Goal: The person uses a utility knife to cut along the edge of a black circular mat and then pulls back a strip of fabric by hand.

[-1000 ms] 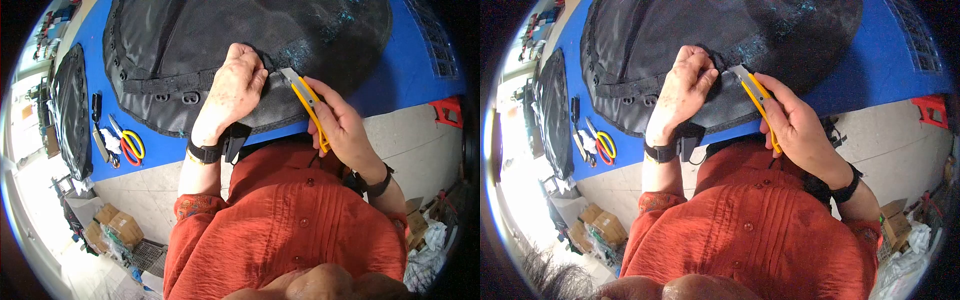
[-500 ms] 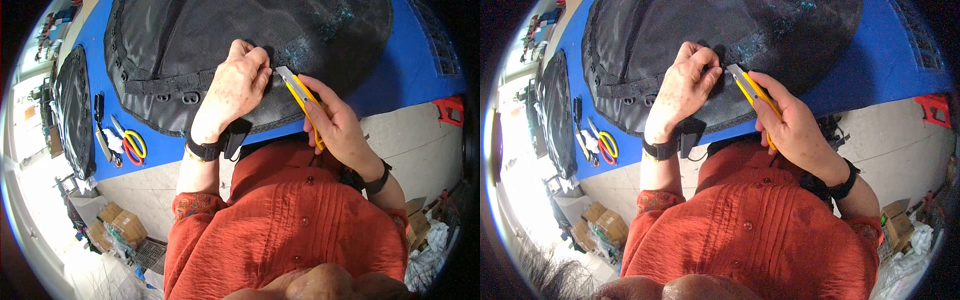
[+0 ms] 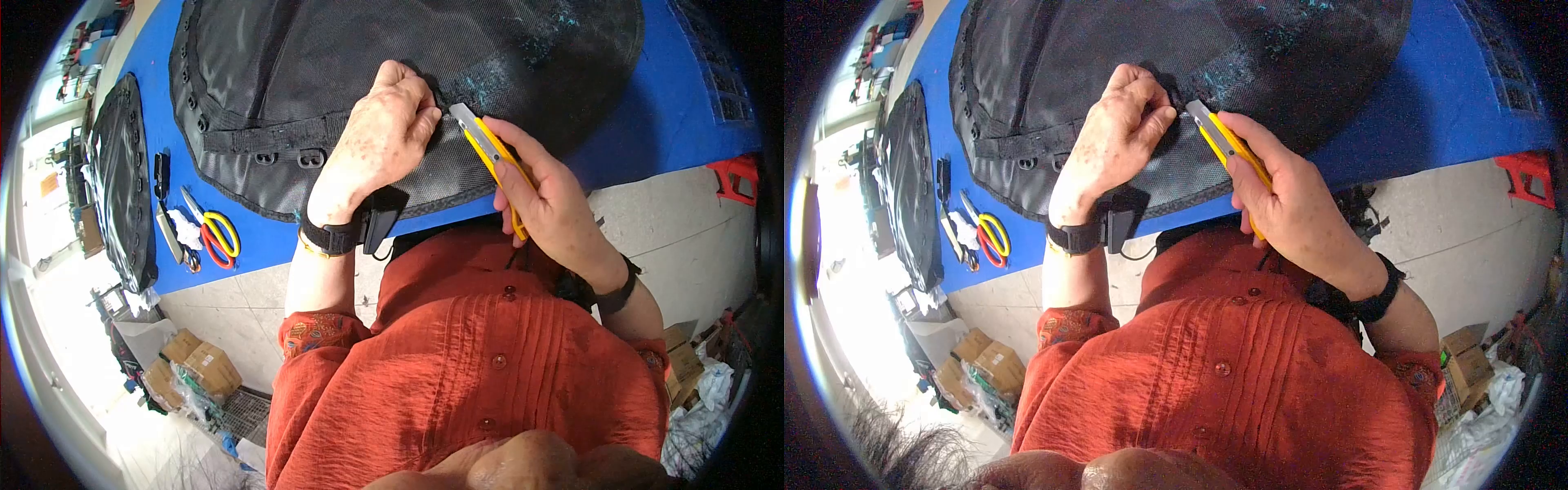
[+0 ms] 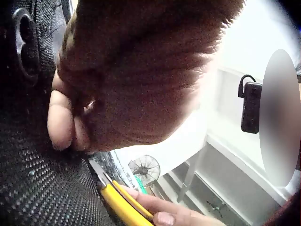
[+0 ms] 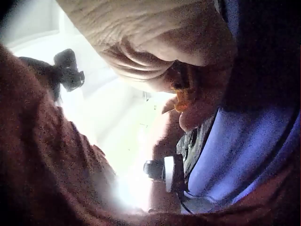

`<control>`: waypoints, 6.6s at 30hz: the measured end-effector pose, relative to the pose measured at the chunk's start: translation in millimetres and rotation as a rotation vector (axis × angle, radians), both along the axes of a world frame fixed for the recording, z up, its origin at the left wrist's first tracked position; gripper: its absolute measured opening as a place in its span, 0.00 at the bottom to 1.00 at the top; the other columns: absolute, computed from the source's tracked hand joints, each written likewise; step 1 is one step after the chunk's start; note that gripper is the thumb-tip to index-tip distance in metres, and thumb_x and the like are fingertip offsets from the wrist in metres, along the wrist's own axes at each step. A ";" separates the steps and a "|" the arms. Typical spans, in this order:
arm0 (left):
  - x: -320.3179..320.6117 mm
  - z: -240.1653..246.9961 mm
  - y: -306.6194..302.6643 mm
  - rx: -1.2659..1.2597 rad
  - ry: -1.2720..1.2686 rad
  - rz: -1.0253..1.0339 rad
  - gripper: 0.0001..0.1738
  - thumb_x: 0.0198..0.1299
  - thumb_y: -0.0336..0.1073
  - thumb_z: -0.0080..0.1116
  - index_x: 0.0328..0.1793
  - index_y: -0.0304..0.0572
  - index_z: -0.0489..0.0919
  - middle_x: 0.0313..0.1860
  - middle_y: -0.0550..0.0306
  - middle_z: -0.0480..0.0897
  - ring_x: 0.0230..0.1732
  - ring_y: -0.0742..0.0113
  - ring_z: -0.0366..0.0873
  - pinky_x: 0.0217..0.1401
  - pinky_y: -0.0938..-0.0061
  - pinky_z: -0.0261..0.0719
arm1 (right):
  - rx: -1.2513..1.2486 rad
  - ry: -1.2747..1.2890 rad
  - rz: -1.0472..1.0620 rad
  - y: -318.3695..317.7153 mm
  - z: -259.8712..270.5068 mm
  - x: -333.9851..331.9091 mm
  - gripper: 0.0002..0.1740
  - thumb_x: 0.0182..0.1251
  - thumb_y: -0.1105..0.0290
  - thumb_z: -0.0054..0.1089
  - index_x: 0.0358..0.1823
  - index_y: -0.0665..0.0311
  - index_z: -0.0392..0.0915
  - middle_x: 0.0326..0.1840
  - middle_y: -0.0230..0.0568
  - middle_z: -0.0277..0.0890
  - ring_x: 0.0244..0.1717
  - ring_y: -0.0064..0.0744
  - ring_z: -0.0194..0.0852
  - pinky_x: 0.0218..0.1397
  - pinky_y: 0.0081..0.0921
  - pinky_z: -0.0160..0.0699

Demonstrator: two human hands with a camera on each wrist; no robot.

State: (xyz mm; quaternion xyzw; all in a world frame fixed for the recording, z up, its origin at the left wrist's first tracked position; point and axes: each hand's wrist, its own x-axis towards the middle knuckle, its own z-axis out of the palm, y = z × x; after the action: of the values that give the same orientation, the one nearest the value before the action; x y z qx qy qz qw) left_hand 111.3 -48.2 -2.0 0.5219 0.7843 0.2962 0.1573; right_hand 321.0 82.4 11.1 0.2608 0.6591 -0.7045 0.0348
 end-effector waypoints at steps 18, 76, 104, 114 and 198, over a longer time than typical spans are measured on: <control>0.4 -1.6 -0.1 0.004 -0.023 -0.003 0.09 0.67 0.31 0.64 0.43 0.30 0.83 0.46 0.40 0.81 0.53 0.41 0.80 0.56 0.55 0.82 | 0.123 -0.048 0.004 -4.5 2.4 -5.5 0.25 0.85 0.67 0.55 0.79 0.56 0.71 0.28 0.32 0.77 0.20 0.20 0.76 0.22 0.24 0.77; 25.3 7.7 15.9 -0.053 0.119 0.140 0.10 0.65 0.32 0.71 0.50 0.43 0.85 0.40 0.47 0.84 0.41 0.49 0.88 0.45 0.61 0.85 | 0.077 -0.026 -0.053 18.4 2.6 7.2 0.27 0.87 0.66 0.54 0.82 0.55 0.67 0.30 0.31 0.76 0.23 0.19 0.76 0.25 0.22 0.79; 13.8 -1.4 -0.8 0.070 -0.012 0.141 0.07 0.62 0.28 0.71 0.43 0.35 0.85 0.52 0.45 0.81 0.43 0.56 0.85 0.42 0.67 0.85 | 0.177 0.003 0.019 12.0 5.9 -2.2 0.24 0.85 0.66 0.55 0.78 0.54 0.69 0.27 0.39 0.81 0.21 0.29 0.82 0.27 0.32 0.83; 10.3 -4.9 -4.9 0.083 -0.034 0.135 0.07 0.63 0.29 0.70 0.42 0.34 0.84 0.51 0.45 0.80 0.42 0.54 0.84 0.44 0.64 0.84 | 0.337 0.031 0.085 9.9 -1.7 -7.0 0.24 0.84 0.67 0.56 0.77 0.54 0.71 0.28 0.50 0.84 0.26 0.39 0.89 0.30 0.38 0.84; 35.1 -4.7 -0.5 0.088 -0.025 0.438 0.09 0.68 0.34 0.68 0.42 0.35 0.80 0.37 0.43 0.79 0.39 0.42 0.81 0.43 0.56 0.80 | 0.706 0.244 0.150 32.5 -4.3 -20.8 0.23 0.76 0.75 0.63 0.71 0.61 0.79 0.65 0.50 0.86 0.62 0.51 0.88 0.63 0.39 0.88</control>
State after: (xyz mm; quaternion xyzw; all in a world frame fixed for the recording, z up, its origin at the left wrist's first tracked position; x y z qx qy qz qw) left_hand 146.4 -48.7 -6.8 0.3415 0.8633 0.3638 0.0760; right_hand 300.2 114.9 6.8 0.1218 0.8779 -0.4553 -0.0845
